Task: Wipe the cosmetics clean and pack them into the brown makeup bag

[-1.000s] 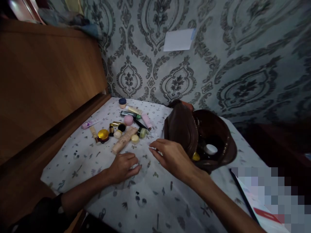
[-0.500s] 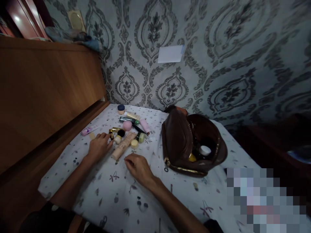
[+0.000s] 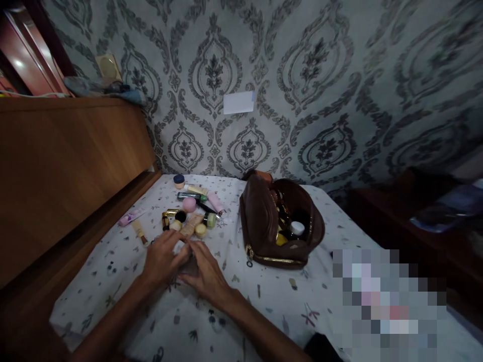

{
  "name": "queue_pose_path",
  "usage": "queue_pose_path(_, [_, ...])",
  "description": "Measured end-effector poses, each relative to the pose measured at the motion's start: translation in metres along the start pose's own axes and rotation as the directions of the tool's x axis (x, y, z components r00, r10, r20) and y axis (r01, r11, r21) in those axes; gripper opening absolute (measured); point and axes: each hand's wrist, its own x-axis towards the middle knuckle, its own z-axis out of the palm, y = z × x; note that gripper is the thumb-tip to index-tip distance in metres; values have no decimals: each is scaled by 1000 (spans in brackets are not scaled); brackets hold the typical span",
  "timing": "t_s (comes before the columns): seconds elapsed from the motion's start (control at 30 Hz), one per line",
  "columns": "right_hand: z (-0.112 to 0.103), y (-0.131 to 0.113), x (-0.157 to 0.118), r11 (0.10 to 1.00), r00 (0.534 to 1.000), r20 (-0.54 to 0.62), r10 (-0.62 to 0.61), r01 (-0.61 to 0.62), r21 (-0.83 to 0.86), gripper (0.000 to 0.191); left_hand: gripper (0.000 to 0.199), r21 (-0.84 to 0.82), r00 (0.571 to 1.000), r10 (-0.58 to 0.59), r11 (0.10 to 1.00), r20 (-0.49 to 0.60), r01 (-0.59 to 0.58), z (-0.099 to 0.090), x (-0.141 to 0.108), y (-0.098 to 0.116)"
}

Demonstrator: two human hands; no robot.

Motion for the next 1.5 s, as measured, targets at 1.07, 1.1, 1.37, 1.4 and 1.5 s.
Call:
queue_pose_path(1.07, [-17, 3, -24, 636, 907, 121, 402, -372, 676, 77, 18, -805, 912, -335, 458, 237, 377, 59, -4, 6])
queue_pose_path(1.1, [-17, 3, -23, 614, 902, 127, 412, -378, 693, 73, 18, -804, 917, -333, 472, 218, 363, 58, -5, 8])
queue_pose_path(1.37, [-18, -2, -21, 430, 860, 170, 481, -401, 809, 60, 28, -742, 971, -236, 644, 40, 187, 48, -8, 19])
queue_pose_path(1.4, [-18, -3, -21, 411, 855, 175, 488, -402, 818, 59, 29, -733, 976, -217, 661, 19, 161, 47, -9, 19])
queue_pose_path(1.5, [-20, -5, -22, 365, 836, 197, 513, -420, 831, 58, 32, -696, 987, -162, 711, -21, 102, 45, -12, 21])
